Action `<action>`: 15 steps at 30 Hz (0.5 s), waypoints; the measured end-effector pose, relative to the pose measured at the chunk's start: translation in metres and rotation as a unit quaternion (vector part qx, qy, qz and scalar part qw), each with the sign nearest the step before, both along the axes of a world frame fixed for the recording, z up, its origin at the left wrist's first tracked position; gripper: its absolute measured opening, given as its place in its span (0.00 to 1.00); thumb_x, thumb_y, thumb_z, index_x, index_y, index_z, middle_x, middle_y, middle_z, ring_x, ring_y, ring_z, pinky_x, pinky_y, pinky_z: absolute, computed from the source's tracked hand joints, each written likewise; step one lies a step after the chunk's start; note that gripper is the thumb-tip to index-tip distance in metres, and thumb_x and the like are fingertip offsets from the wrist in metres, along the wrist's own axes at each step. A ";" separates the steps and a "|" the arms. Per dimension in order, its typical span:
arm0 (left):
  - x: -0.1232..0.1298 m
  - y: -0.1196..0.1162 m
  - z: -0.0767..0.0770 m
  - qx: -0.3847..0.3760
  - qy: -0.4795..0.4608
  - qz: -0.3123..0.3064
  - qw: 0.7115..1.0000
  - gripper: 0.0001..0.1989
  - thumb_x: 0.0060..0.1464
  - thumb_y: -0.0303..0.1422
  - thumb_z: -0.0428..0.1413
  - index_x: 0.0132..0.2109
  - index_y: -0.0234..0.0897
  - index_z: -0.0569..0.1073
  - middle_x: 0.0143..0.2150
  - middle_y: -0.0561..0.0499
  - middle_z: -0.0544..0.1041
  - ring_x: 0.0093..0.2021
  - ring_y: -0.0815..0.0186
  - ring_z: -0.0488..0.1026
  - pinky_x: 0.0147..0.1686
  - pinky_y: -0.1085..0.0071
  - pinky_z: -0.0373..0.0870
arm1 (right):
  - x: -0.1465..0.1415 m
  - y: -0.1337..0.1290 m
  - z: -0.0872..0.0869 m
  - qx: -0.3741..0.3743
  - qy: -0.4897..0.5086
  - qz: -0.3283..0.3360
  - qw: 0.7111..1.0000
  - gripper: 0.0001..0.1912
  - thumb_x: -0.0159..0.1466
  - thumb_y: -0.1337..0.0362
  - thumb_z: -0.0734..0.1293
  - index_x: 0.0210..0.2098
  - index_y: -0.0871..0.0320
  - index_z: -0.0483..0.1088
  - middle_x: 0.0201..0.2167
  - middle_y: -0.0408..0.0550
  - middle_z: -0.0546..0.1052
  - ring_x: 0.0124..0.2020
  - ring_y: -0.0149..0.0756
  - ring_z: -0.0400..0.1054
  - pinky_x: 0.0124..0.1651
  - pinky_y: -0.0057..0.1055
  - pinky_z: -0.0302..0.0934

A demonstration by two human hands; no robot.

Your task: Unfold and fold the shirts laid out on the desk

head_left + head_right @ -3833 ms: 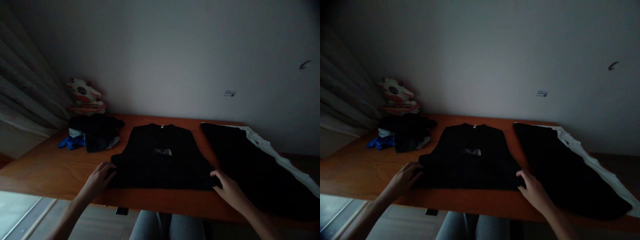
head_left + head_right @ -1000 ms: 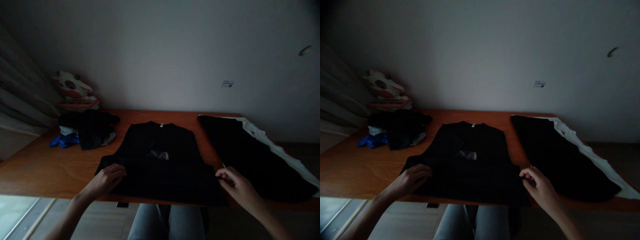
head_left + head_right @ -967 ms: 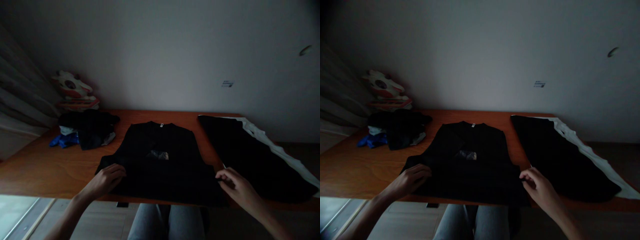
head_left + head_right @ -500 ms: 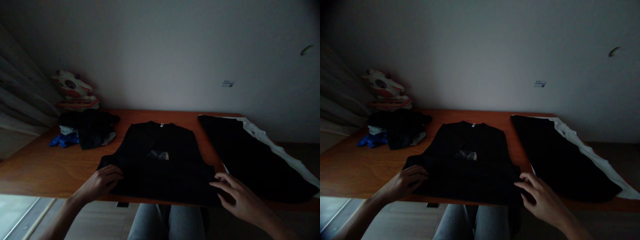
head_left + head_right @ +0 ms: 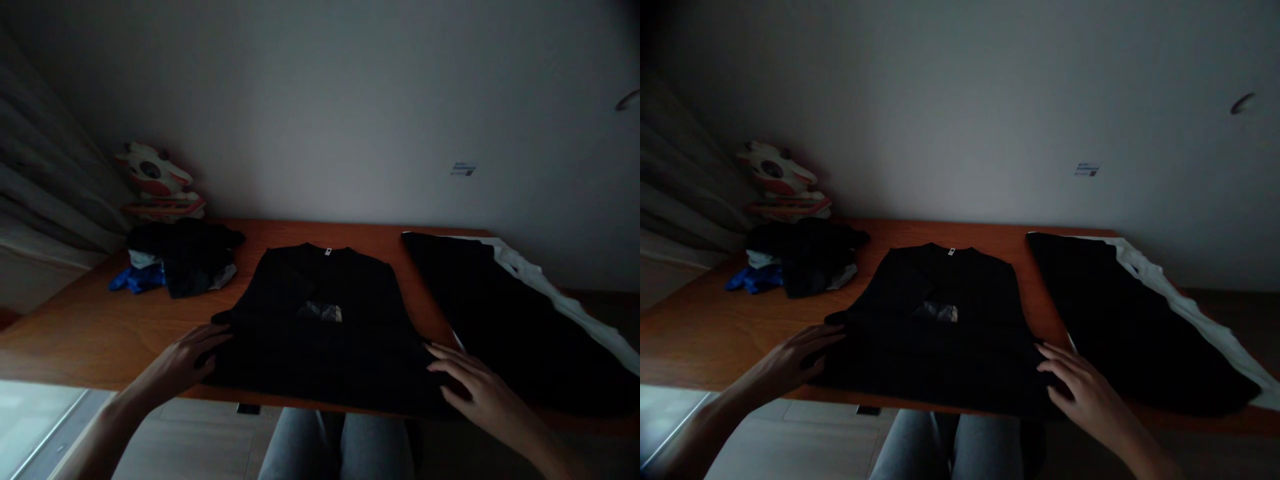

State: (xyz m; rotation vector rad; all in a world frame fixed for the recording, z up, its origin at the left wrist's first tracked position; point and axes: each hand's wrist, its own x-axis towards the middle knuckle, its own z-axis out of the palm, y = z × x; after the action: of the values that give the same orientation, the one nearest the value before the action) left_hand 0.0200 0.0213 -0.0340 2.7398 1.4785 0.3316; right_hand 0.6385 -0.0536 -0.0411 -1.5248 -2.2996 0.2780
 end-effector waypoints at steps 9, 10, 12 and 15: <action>-0.010 -0.004 0.008 0.021 -0.048 0.007 0.999 0.16 0.63 0.37 0.52 0.51 0.49 0.82 0.50 0.50 0.83 0.49 0.61 0.81 0.50 0.68 0.78 | 0.013 0.003 0.014 0.016 0.077 -0.052 0.996 0.14 0.68 0.52 0.65 0.45 0.46 0.80 0.47 0.49 0.81 0.48 0.41 0.78 0.51 0.33 0.74; -0.010 -0.002 0.012 0.029 -0.049 0.010 0.998 0.16 0.63 0.36 0.52 0.50 0.49 0.82 0.49 0.49 0.83 0.48 0.61 0.81 0.49 0.68 0.78 | 0.013 0.004 0.017 0.015 0.089 -0.060 0.994 0.15 0.68 0.51 0.65 0.46 0.46 0.81 0.45 0.49 0.81 0.46 0.40 0.79 0.49 0.31 0.74; -0.010 0.002 0.018 0.035 -0.057 0.018 0.998 0.15 0.63 0.37 0.51 0.49 0.49 0.83 0.48 0.48 0.83 0.46 0.62 0.81 0.46 0.70 0.79 | 0.012 0.006 0.021 0.002 0.121 -0.086 0.989 0.18 0.68 0.48 0.65 0.48 0.47 0.81 0.43 0.50 0.82 0.44 0.39 0.79 0.46 0.29 0.74; -0.018 0.004 0.020 0.003 -0.076 0.037 0.996 0.17 0.65 0.39 0.49 0.49 0.47 0.82 0.46 0.47 0.83 0.42 0.63 0.82 0.41 0.73 0.79 | 0.011 0.006 0.023 -0.043 0.170 -0.133 0.975 0.23 0.67 0.44 0.64 0.51 0.49 0.80 0.35 0.49 0.83 0.35 0.38 0.80 0.41 0.27 0.74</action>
State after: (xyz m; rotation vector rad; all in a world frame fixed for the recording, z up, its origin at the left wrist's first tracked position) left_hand 0.0025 0.0258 -0.0142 2.6012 1.5441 0.5350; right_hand 0.6497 -0.0477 -0.0182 -1.6576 -1.8197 0.5256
